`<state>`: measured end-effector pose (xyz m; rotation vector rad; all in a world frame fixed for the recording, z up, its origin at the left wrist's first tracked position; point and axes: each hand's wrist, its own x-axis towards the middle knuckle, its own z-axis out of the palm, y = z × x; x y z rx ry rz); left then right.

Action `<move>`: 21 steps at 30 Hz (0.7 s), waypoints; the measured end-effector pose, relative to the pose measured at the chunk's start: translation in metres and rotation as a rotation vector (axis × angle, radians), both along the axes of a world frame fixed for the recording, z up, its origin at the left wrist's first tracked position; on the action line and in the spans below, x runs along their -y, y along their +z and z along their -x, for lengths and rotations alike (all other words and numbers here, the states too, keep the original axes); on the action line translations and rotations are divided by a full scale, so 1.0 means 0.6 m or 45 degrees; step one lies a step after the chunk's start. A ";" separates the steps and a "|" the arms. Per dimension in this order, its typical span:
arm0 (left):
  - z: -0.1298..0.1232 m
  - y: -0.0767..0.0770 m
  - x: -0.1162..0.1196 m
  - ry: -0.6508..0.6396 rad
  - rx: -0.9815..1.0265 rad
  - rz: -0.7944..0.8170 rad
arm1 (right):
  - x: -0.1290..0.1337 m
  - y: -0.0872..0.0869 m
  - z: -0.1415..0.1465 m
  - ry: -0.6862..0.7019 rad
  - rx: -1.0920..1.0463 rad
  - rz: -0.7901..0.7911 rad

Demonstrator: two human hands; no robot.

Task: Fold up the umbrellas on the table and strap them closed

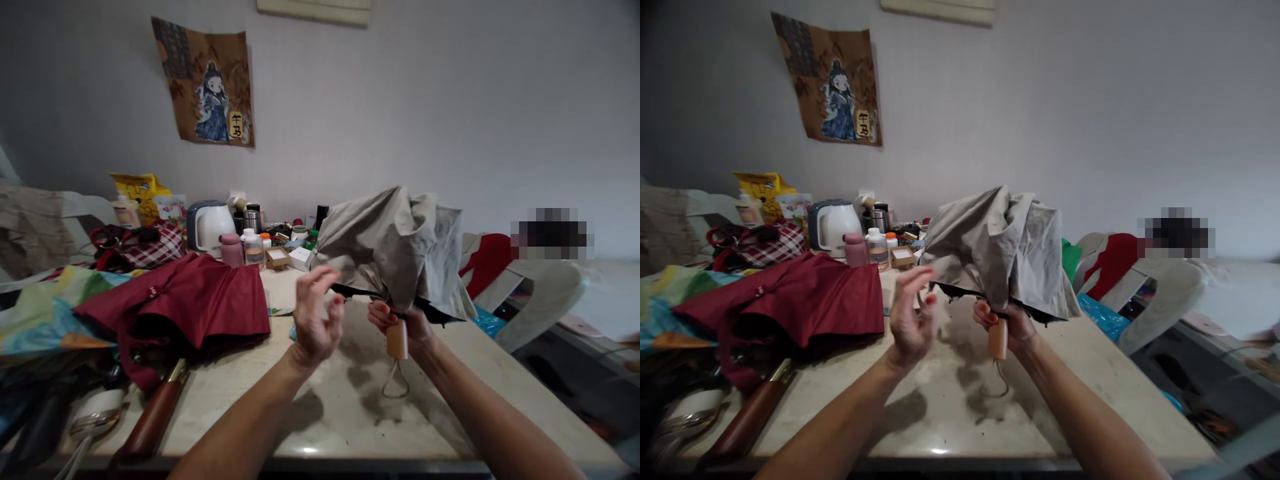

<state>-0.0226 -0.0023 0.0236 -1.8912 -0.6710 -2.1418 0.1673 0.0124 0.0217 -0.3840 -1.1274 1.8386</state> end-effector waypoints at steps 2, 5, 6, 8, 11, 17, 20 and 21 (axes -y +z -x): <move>0.010 0.006 -0.012 0.015 0.379 0.199 | 0.005 0.010 -0.002 0.025 -0.007 -0.034; 0.013 0.001 -0.028 -0.197 0.626 0.661 | 0.009 0.014 0.003 0.014 -0.051 -0.064; 0.011 -0.003 -0.030 -0.319 0.619 0.810 | 0.009 0.014 0.005 0.009 -0.065 -0.062; 0.005 -0.009 -0.029 -0.549 0.522 1.037 | 0.007 0.016 0.009 -0.010 -0.087 -0.045; -0.002 -0.008 -0.021 -0.726 0.371 1.198 | 0.001 0.018 0.009 -0.040 -0.102 -0.010; 0.002 0.000 -0.028 -0.810 0.455 1.270 | -0.002 0.017 0.005 -0.090 -0.100 0.020; -0.008 -0.017 -0.035 -0.729 0.349 1.307 | -0.005 0.007 0.009 -0.172 -0.021 -0.027; -0.014 -0.023 -0.034 -0.731 0.317 1.326 | -0.007 0.002 0.011 -0.219 0.031 -0.054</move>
